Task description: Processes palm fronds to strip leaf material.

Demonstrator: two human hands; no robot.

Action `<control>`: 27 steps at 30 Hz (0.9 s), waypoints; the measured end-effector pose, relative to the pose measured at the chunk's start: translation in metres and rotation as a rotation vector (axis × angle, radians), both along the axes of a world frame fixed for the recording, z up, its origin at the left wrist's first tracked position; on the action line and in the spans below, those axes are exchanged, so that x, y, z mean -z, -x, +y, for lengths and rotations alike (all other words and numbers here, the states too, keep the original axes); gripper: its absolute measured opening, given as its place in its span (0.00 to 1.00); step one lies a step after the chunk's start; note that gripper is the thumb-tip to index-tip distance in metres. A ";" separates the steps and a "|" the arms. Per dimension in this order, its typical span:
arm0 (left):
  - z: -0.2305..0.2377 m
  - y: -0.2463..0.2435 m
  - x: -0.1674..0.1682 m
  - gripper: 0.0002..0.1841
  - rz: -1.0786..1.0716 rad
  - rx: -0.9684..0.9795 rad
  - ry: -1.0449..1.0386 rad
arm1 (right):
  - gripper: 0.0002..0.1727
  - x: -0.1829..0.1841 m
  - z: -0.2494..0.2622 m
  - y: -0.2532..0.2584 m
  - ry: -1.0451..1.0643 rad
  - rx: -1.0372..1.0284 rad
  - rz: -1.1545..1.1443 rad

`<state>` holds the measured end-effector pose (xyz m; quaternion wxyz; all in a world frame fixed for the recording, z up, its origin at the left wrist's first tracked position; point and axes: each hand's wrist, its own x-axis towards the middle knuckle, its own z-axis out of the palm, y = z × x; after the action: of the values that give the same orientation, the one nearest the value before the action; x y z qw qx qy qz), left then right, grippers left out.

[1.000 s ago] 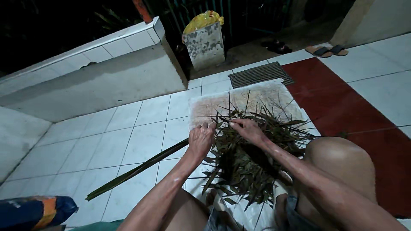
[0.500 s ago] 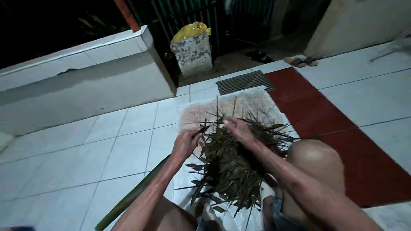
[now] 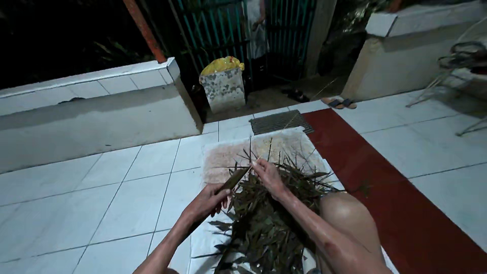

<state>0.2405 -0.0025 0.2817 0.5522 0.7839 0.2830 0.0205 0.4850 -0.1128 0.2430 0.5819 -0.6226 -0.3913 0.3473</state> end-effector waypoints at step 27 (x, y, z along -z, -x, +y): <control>0.018 -0.001 0.009 0.20 0.254 -0.204 -0.623 | 0.23 0.003 -0.011 0.039 0.030 -0.206 -0.255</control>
<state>0.2414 0.0150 0.2724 0.2419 0.8787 0.4066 0.0634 0.4460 -0.1239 0.2403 0.4797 -0.6267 -0.5185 0.3290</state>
